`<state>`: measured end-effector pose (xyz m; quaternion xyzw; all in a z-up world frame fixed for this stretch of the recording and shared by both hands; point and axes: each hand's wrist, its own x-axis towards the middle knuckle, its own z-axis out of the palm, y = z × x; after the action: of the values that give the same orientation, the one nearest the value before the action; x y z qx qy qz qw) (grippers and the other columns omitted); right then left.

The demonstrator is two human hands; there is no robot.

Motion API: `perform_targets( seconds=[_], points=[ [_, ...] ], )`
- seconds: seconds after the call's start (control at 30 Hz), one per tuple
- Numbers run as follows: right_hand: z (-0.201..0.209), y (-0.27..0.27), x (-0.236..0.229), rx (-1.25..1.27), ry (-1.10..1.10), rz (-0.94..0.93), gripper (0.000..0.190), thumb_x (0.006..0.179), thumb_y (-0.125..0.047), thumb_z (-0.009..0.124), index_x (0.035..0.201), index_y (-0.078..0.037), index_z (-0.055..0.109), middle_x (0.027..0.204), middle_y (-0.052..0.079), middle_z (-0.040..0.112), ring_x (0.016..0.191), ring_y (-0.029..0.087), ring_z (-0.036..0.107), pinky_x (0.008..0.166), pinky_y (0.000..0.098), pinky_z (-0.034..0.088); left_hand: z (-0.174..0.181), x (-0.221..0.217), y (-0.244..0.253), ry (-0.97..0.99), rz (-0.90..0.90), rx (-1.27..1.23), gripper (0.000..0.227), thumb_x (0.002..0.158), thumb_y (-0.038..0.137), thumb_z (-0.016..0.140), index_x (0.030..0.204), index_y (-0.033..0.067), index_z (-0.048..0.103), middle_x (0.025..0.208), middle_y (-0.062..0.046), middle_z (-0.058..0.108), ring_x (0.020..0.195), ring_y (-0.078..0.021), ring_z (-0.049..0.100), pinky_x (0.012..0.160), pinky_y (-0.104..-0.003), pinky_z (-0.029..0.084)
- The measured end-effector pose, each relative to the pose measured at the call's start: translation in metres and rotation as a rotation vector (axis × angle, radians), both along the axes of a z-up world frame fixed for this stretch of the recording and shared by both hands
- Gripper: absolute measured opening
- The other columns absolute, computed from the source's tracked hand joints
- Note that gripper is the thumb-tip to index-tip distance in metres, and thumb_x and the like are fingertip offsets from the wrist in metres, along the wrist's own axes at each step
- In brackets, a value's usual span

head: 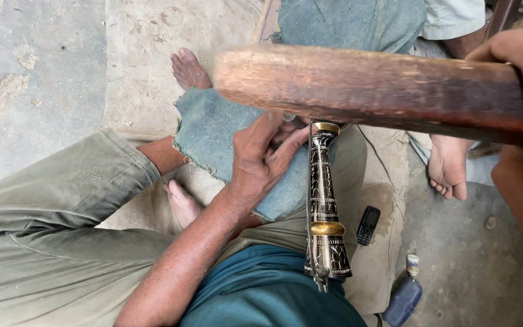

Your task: The person sits on the floor and uses a hammer and chisel to shape and adjust a curved metal object, likely a hookah hose, resting it on a cloth on their lap. The person repeatedly strikes the chisel to refine the metal's shape.

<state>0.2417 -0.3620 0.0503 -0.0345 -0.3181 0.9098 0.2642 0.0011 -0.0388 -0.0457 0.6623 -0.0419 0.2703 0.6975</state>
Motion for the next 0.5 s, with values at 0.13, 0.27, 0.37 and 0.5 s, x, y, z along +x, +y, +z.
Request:
perform_targets(
  seconds=[0.13, 0.27, 0.37, 0.5],
  points=[
    [-0.020, -0.020, 0.006, 0.037, 0.023, 0.022, 0.057, 0.121, -0.039, 0.036, 0.158, 0.004, 0.042, 0.155, 0.026, 0.053, 0.148, 0.039, 0.048, 0.129, 0.0512, 0.036, -0.008, 0.005, 0.001, -0.050, 0.013, 0.040, 0.039, 0.097, 0.011, 0.083, 0.123, 0.0029, 0.055, 0.093, -0.007, 0.071, 0.081, -0.0122, 0.075, 0.067, -0.025, 0.062],
    [-0.040, -0.083, 0.014, 0.143, -0.101, -0.031, 0.063, 0.118, -0.044, 0.031, 0.154, 0.006, 0.045, 0.147, 0.028, 0.057, 0.135, 0.039, 0.055, 0.121, 0.0497, 0.042, -0.011, 0.005, 0.002, -0.134, -0.027, -0.034, 0.048, 0.100, 0.010, 0.079, 0.139, 0.0016, 0.052, 0.107, -0.010, 0.073, 0.090, -0.0134, 0.076, 0.075, -0.023, 0.067],
    [-0.066, -0.126, 0.006, 0.271, -0.062, -0.023, 0.068, 0.116, -0.047, 0.032, 0.155, 0.008, 0.041, 0.146, 0.030, 0.056, 0.131, 0.041, 0.055, 0.119, 0.0496, 0.042, -0.010, 0.002, 0.002, -0.083, -0.057, -0.015, 0.039, 0.100, 0.010, 0.079, 0.134, 0.0058, 0.060, 0.111, -0.010, 0.075, 0.096, -0.0139, 0.078, 0.081, -0.023, 0.068],
    [-0.068, -0.127, 0.003, 0.326, -0.097, -0.126, 0.066, 0.112, -0.043, 0.032, 0.153, 0.007, 0.041, 0.138, 0.030, 0.058, 0.123, 0.042, 0.058, 0.112, 0.0485, 0.046, -0.006, 0.001, 0.002, -0.024, -0.008, -0.035, 0.036, 0.095, 0.011, 0.083, 0.125, 0.0030, 0.065, 0.104, -0.007, 0.074, 0.093, -0.0118, 0.077, 0.080, -0.022, 0.067]
  ],
)
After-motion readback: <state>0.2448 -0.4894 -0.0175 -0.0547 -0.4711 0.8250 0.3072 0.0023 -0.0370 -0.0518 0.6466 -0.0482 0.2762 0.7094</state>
